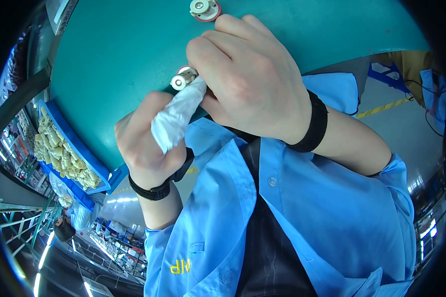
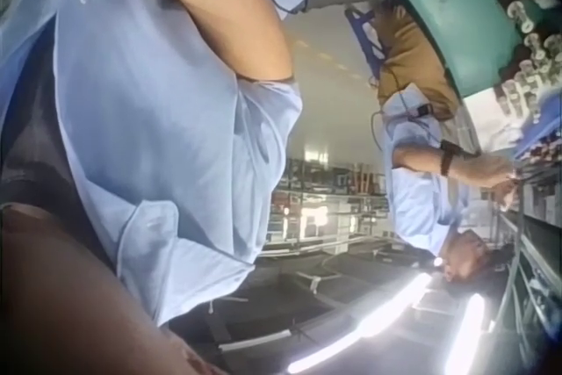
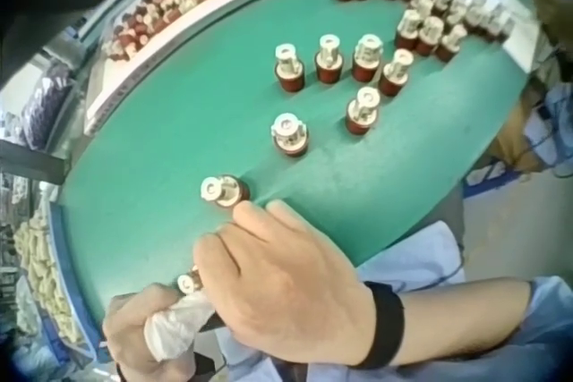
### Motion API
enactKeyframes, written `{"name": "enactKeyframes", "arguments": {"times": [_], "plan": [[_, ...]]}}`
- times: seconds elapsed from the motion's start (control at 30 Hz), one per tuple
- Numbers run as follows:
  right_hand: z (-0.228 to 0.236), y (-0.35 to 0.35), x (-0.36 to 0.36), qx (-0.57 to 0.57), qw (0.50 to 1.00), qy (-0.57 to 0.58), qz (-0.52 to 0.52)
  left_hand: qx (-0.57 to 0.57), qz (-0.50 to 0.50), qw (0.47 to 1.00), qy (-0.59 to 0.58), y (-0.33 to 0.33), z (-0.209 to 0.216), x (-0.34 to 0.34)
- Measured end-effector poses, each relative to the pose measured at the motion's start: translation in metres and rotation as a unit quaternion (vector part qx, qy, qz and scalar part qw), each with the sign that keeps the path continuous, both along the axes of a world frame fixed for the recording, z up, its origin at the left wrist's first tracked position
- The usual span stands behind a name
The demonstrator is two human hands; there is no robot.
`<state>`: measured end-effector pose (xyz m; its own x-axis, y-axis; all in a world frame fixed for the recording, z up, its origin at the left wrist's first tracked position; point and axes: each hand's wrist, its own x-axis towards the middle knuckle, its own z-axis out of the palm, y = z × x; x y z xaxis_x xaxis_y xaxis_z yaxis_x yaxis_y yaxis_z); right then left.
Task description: The person wipes red and white components with a cloth, arranges them on the table, and then gathers them to place into a tray. They then pick up more components from a different tray to continue wiping and arranging them.
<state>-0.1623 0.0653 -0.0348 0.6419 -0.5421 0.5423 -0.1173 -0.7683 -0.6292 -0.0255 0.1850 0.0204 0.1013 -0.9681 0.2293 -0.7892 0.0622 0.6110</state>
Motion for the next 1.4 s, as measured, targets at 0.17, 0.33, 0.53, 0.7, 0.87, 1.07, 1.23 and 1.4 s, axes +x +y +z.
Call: {"name": "enactKeyframes", "arguments": {"times": [0.17, 0.33, 0.53, 0.7, 0.87, 1.07, 1.23, 1.4], "plan": [[0.001, 0.0, 0.001, -0.002, 1.0, -0.004, -0.002, 0.015, 0.055, 0.998, 0.022, 0.012, 0.001, 0.006], [0.0, 0.0, -0.001, 0.005, 1.0, -0.001, 0.002, 0.018, 0.042, 0.998, -0.054, 0.011, 0.006, 0.016], [0.005, -0.005, -0.007, 0.02, 0.999, 0.002, 0.034, -0.016, 0.009, 1.0, -0.002, 0.019, -0.001, 0.017], [0.013, -0.007, -0.01, 0.061, 0.994, 0.036, 0.083, 0.0, -0.02, 1.0, -0.004, 0.019, 0.0, 0.019], [0.011, -0.008, -0.009, 0.076, 0.994, 0.011, 0.075, -0.007, -0.038, 0.998, 0.047, 0.017, -0.001, 0.02], [0.007, -0.016, -0.012, 0.033, 0.992, 0.01, 0.12, 0.001, -0.047, 0.998, 0.031, 0.019, -0.004, 0.02], [0.013, -0.012, -0.012, 0.053, 0.994, 0.023, 0.092, -0.002, -0.064, 0.997, 0.036, 0.012, -0.003, 0.016], [0.015, -0.015, -0.013, 0.061, 0.992, 0.005, 0.111, 0.008, -0.097, 0.994, 0.046, -0.008, 0.002, 0.013]]}}
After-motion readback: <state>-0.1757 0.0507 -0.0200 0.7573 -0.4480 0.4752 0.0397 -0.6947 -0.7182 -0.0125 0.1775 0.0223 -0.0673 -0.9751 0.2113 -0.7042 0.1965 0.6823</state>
